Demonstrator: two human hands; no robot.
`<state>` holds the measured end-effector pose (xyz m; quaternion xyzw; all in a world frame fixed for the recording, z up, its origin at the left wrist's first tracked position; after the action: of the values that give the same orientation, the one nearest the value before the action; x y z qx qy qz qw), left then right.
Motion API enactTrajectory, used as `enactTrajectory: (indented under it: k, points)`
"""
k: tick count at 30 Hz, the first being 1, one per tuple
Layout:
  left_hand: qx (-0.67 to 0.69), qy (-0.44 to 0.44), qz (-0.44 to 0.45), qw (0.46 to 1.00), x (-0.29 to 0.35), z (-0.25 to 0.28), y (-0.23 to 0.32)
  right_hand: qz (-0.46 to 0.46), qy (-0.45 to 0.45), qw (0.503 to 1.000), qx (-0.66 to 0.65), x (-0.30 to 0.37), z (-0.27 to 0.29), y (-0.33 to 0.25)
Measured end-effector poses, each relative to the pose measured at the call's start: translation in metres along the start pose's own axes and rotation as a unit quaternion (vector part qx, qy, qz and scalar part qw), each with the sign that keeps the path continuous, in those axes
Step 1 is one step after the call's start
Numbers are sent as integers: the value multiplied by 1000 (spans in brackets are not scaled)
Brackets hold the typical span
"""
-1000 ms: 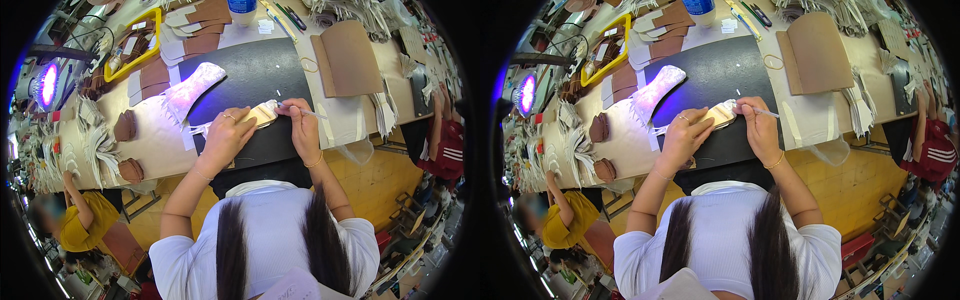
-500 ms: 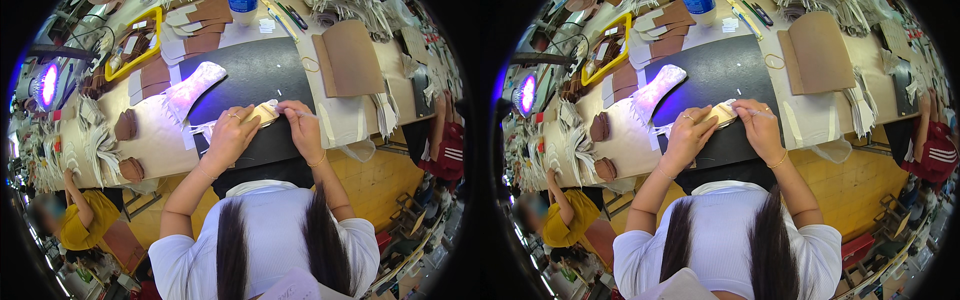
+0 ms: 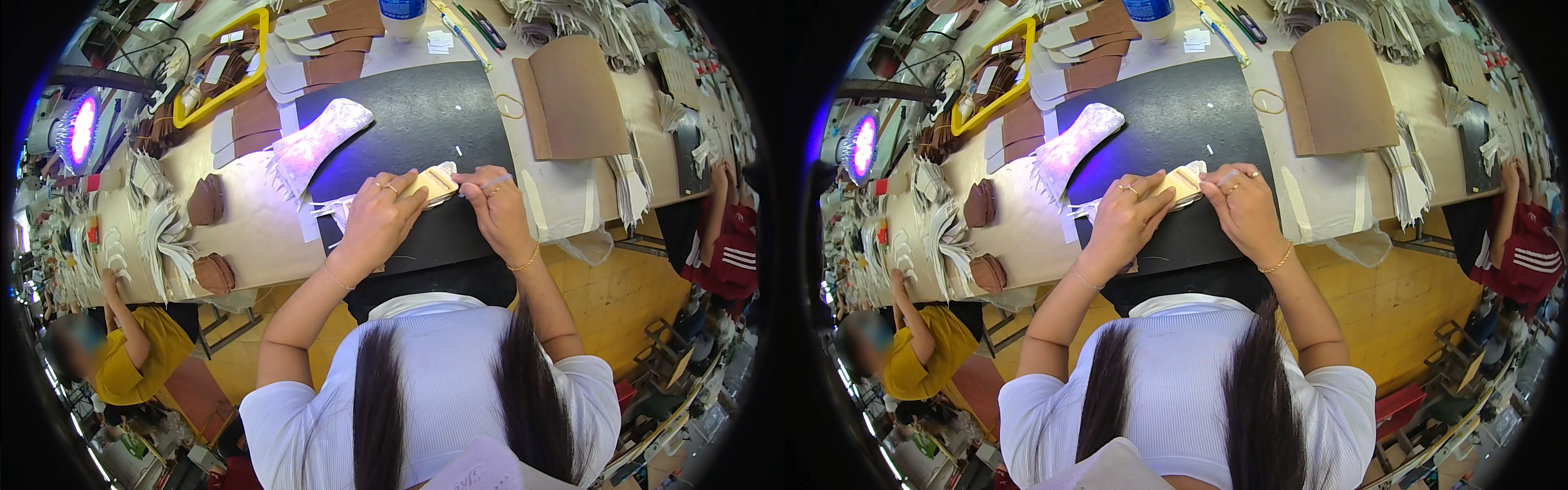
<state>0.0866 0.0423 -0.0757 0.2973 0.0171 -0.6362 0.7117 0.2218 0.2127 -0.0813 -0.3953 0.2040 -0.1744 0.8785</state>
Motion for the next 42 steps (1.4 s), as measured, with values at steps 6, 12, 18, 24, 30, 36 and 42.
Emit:
enactTrajectory:
  k: [6,12,18,24,30,36,42]
  points:
    - [108,34,52,992,-1,5,-13,-4,94,989,-117,-2,-2,-12]
    - [192,81,168,963,1,40,-24,-38,58,987,-142,-1,-6,-14]
    - [68,83,200,974,3,97,-33,-43,32,991,-123,2,-16,-14]
    - [-49,100,156,982,-3,91,-79,-36,52,990,-129,1,-16,-15]
    - [-18,26,78,996,0,60,-51,-71,91,983,-141,6,-8,-6]
    - [6,-8,-23,1000,0,15,-10,-130,59,971,-191,12,-13,0]
    - [31,21,9,999,-4,23,-10,-156,67,962,-215,10,-12,-2]
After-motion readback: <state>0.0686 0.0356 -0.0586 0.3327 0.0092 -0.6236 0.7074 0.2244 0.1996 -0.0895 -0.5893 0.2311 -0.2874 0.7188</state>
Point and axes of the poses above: each hand's wrist, its own x-axis away from the middle knuckle, its own z-axis out of the back of the hand, y = z × x, the point moved 1 cm from there along -x, towards the middle knuckle, and after that the axes turned 9 degrees about -z, right-handed, at the moved point
